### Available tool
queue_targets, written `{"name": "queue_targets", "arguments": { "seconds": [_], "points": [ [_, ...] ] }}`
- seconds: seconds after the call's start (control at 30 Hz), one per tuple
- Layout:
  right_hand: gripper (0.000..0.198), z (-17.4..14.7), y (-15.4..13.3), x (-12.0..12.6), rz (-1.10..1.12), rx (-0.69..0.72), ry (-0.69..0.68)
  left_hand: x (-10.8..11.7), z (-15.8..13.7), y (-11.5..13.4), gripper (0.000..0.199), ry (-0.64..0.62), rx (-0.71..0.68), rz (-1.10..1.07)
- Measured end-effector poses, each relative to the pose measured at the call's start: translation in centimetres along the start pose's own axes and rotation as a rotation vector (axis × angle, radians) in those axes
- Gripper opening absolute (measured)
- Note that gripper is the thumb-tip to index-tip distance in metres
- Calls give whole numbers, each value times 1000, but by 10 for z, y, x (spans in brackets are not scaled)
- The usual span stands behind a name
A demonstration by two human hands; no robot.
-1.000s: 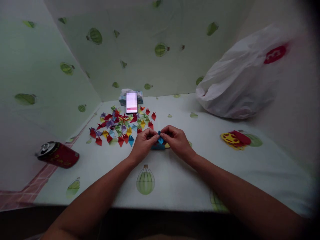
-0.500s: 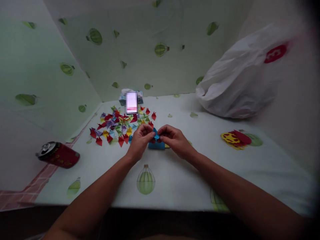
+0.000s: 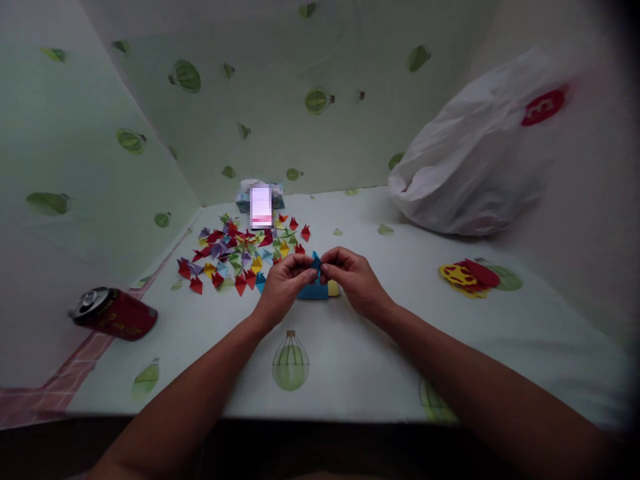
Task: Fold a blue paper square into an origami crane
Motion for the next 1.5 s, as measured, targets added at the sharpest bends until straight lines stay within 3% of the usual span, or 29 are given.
{"name": "queue_targets", "arguments": {
  "seconds": [0.57,0.77,1.07,1.3,1.5],
  "points": [
    [5,-3,0,-4,-30,72,-24,1,-4,3,5,43,-94,130],
    [2,-5,-3,-5,-92,84,-25,1,-4,3,12,64,-90,95],
    [24,-4,0,-3,3,13,-15,-2,-2,2,25,94,-94,52],
    [27,-2,2,-1,-6,-15,37,-2,-1,-1,26,88,19,-55],
    [28,-3,1,-1,-32,-17,44,-1,-1,-1,24,63,38,4]
  ]
}}
Point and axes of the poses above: each hand's wrist, its own z-axis towards the middle knuckle, its own x-axis out of the back of the hand, y = z × x, the point moved 2 cm from there along z, towards the middle knuckle, and after that the axes turned 9 degrees about -y, right-handed, at the moved point
